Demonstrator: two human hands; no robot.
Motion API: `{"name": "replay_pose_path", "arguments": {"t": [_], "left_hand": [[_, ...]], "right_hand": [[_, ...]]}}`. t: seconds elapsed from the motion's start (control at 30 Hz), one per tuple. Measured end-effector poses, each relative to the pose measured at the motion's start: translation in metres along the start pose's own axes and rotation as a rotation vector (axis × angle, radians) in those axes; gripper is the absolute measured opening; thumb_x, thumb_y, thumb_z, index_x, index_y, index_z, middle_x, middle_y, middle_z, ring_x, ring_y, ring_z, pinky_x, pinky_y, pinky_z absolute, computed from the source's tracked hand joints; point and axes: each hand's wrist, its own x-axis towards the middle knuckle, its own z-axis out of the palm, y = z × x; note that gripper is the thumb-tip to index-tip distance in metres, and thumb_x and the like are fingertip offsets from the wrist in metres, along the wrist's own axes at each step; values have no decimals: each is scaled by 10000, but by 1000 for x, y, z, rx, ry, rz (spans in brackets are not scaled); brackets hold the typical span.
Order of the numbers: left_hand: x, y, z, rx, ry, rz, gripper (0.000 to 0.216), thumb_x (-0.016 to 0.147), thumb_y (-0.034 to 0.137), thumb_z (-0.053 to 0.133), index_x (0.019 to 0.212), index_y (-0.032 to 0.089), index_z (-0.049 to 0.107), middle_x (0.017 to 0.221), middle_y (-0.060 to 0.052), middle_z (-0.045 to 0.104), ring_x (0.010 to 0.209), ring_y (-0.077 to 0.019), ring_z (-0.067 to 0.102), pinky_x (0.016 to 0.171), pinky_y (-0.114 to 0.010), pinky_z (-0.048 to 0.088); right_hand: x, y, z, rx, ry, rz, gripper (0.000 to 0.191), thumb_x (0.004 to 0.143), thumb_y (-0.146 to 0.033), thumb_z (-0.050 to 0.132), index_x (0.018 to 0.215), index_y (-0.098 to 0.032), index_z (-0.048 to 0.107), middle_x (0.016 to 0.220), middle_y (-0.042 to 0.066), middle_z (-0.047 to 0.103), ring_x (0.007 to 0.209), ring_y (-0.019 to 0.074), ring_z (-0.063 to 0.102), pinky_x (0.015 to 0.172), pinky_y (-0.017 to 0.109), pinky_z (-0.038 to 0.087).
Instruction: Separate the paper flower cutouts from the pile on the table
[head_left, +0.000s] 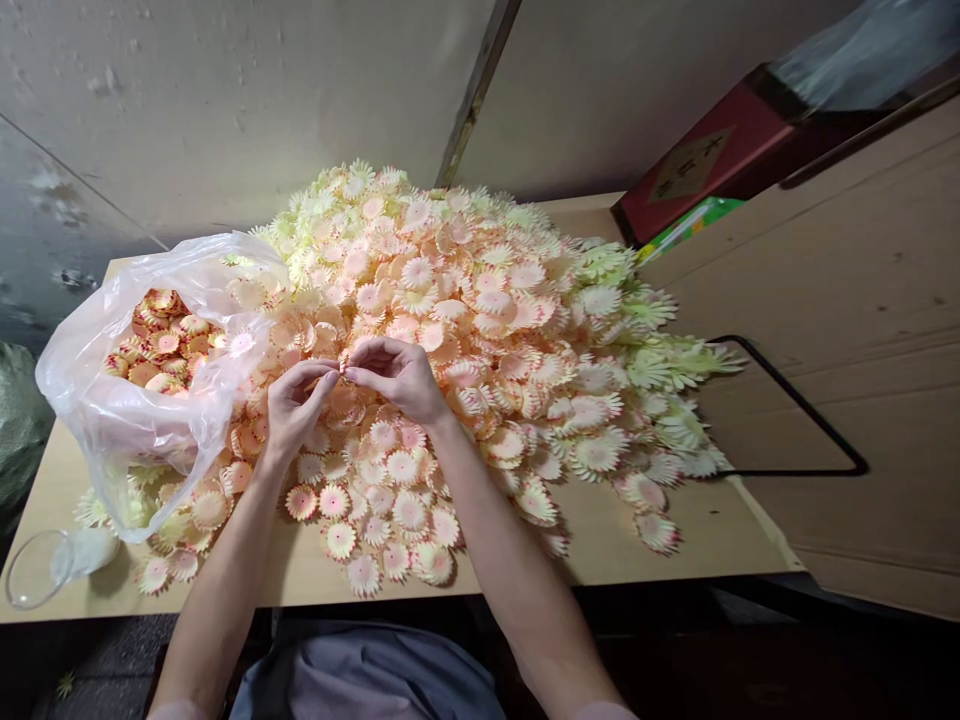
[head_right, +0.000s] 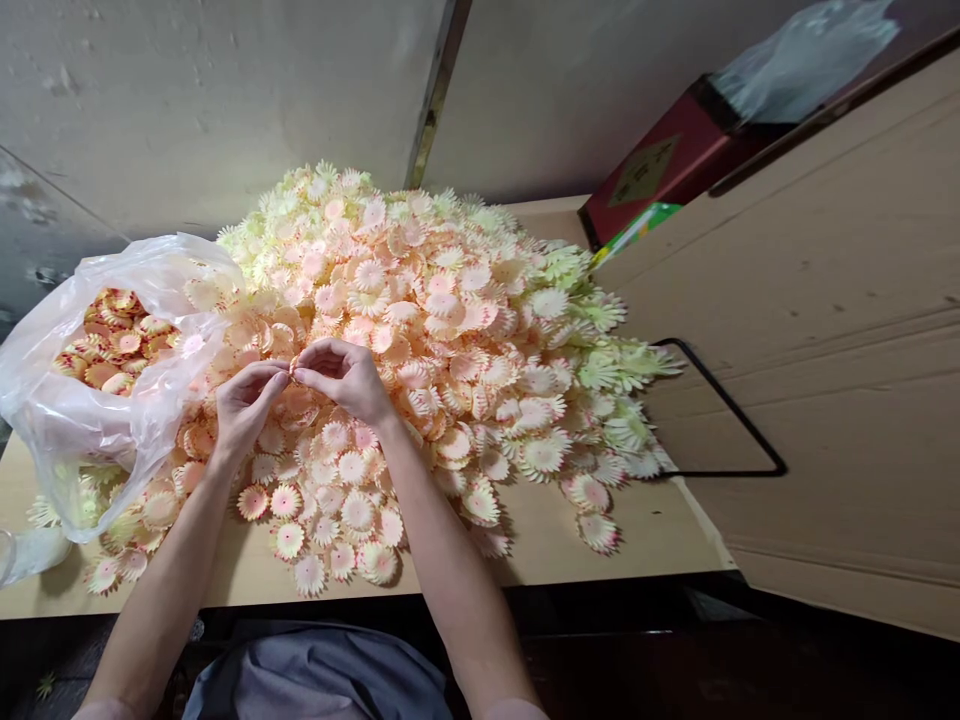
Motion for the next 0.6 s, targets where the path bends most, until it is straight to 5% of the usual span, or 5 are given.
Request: {"name": "replay_pose_path", "arguments": {"t": [0.6], "left_hand": [[-1, 7, 1, -11, -13, -6, 139, 819, 294, 724, 836, 158, 747, 966, -91, 744, 882, -174, 696, 804, -268, 553]], "right_hand": [[-2, 0, 0, 26, -53, 1, 298, 630, -328, 867, 813, -188, 678, 828, 13, 694, 788, 137, 659, 794, 282, 559]]}}
